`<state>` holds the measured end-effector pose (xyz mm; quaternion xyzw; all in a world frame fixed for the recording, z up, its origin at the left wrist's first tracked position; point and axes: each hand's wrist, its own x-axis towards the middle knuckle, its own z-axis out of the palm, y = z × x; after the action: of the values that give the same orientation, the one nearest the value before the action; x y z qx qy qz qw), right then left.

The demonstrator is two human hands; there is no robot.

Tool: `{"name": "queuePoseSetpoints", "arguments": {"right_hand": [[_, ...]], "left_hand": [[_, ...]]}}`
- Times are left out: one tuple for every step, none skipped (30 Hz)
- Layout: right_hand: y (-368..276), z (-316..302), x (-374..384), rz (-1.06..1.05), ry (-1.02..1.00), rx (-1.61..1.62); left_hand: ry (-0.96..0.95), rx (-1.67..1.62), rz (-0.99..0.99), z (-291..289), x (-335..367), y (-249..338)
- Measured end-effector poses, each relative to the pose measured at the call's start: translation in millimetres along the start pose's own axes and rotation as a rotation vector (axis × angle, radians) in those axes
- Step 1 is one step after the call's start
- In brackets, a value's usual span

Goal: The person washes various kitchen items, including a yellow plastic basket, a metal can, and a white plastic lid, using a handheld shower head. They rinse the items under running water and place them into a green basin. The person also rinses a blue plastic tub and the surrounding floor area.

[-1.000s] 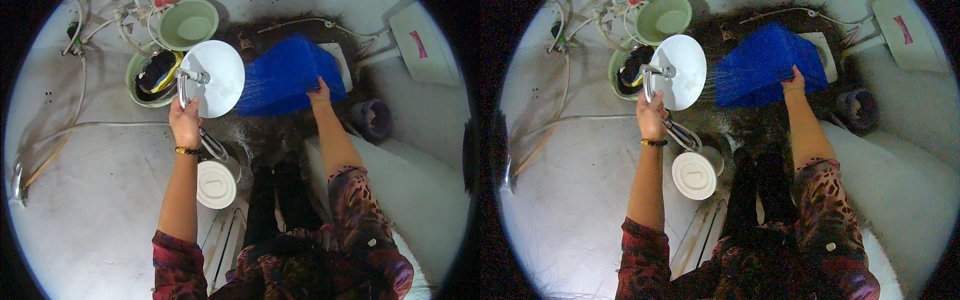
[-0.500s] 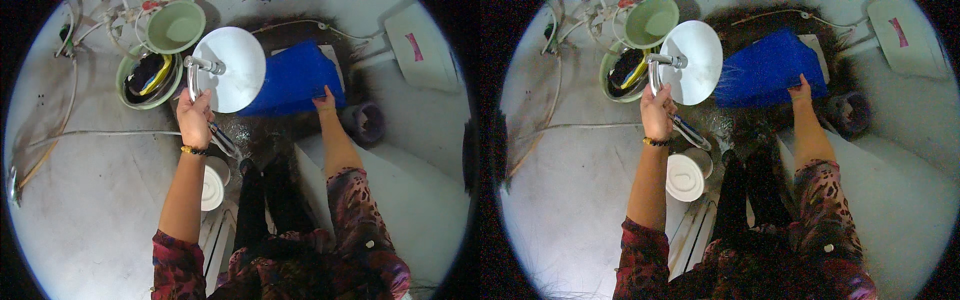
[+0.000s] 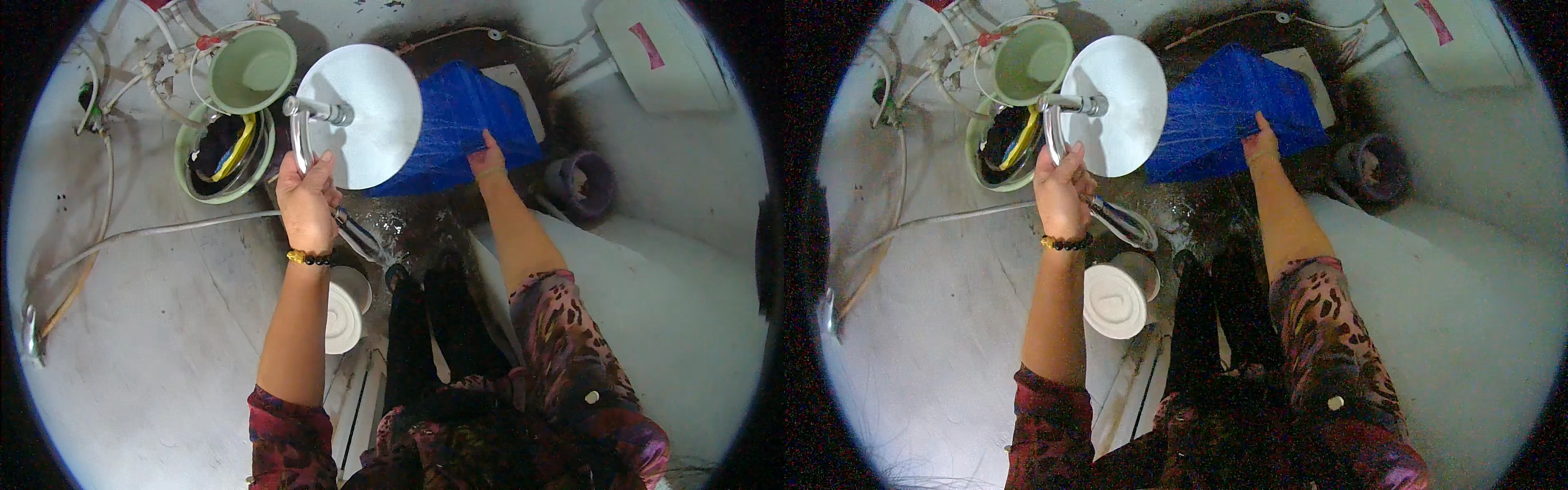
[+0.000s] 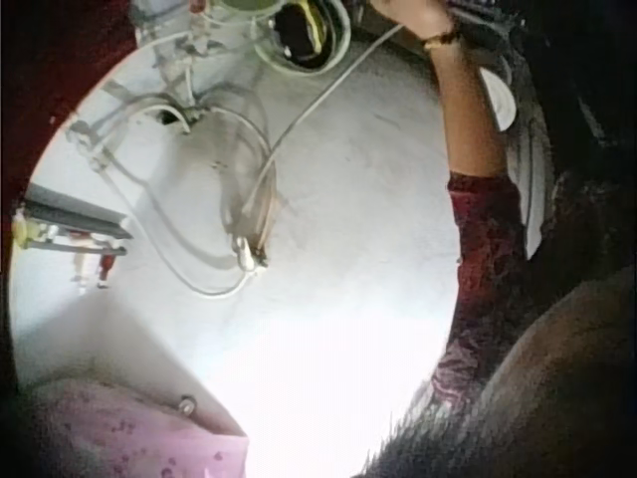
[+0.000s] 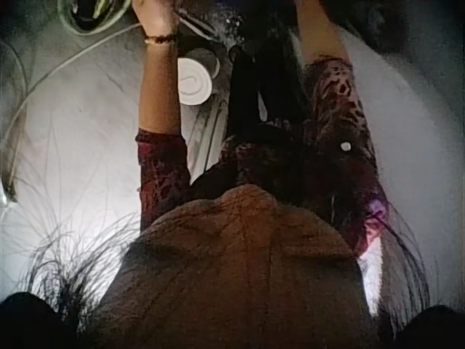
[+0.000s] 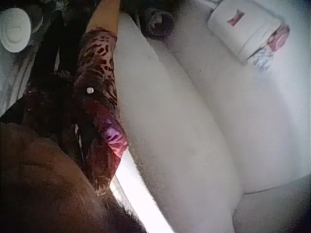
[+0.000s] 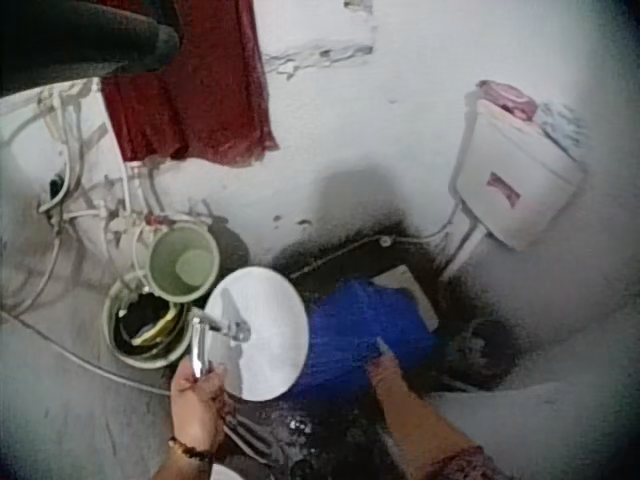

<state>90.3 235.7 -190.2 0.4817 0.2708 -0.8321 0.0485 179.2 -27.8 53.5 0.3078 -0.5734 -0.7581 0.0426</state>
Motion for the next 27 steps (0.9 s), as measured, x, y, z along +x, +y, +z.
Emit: {"name": "queuePoseSetpoints", "arguments": {"right_hand": [[-7,-15,15,-0.041,-0.022,-0.001],[-12,-28,29,-0.069,-0.042,-0.005],[-12,-33,33,-0.071,-0.082,-0.015],[-14,-38,38,-0.073,-0.121,-0.026],[-15,-40,40,-0.071,-0.134,-0.038],[-14,-43,40,-0.071,-0.144,-0.050],[-14,-48,40,-0.068,-0.129,-0.061],[-11,-47,36,-0.061,-0.121,-0.069],[-5,-43,25,-0.049,-0.140,-0.094],[-1,-40,14,-0.039,-0.158,-0.119],[7,-33,-2,-0.024,-0.184,-0.142],[15,-32,-16,-0.014,-0.166,-0.165],[24,-31,-31,-0.001,-0.149,-0.189],[27,-25,-37,0.004,-0.133,-0.213],[20,-35,-25,-0.036,-0.117,-0.212],[13,-46,-14,-0.073,-0.102,-0.212],[7,-54,0,-0.094,-0.084,-0.217],[8,-57,3,-0.100,-0.097,-0.211],[9,-60,6,-0.106,-0.110,-0.204],[12,-65,7,-0.114,-0.126,-0.197],[12,-65,0,-0.158,-0.132,-0.264],[14,-65,2,-0.173,-0.141,-0.277],[10,-62,7,-0.201,-0.146,-0.291],[10,-49,6,-0.232,-0.145,-0.309],[14,-33,7,-0.238,-0.111,-0.248],[19,-20,8,-0.219,-0.112,-0.243],[17,-11,16,-0.201,-0.121,-0.234]], "left_hand": [[0.008,-0.020,-0.016,7,-1,-2],[-0.030,-0.049,-0.017,13,-2,-4],[-0.056,-0.073,-0.015,16,-3,-3],[-0.082,-0.098,-0.013,19,-4,-2],[-0.122,-0.117,0.009,24,-4,0],[-0.147,-0.131,0.015,29,-5,2],[-0.173,-0.147,0.020,35,-6,4],[-0.198,-0.159,0.034,36,-7,8],[-0.175,-0.155,0.048,37,-6,9],[-0.146,-0.123,0.065,34,-3,7],[-0.113,-0.089,0.090,24,1,5],[-0.082,-0.053,0.116,13,3,0],[-0.030,-0.038,0.104,-2,5,-7],[0.027,-0.015,0.104,-10,6,-9],[0.071,0.006,0.091,-8,9,-15],[0.118,0.027,0.079,-7,11,-19],[0.168,0.011,0.054,-9,15,-23],[0.163,-0.036,0.049,-20,17,-24],[0.152,-0.057,0.064,-30,17,-26],[0.140,-0.081,0.082,-39,16,-28],[0.142,-0.085,0.075,-44,13,-31],[0.143,-0.089,0.068,-46,9,-34],[0.134,-0.100,0.058,-45,8,-35],[0.127,-0.097,0.025,-46,10,-33],[0.132,-0.082,0.015,-45,11,-30],[0.133,-0.071,0.010,-48,10,-22],[0.084,-0.123,0.022,-47,9,-24]]}}
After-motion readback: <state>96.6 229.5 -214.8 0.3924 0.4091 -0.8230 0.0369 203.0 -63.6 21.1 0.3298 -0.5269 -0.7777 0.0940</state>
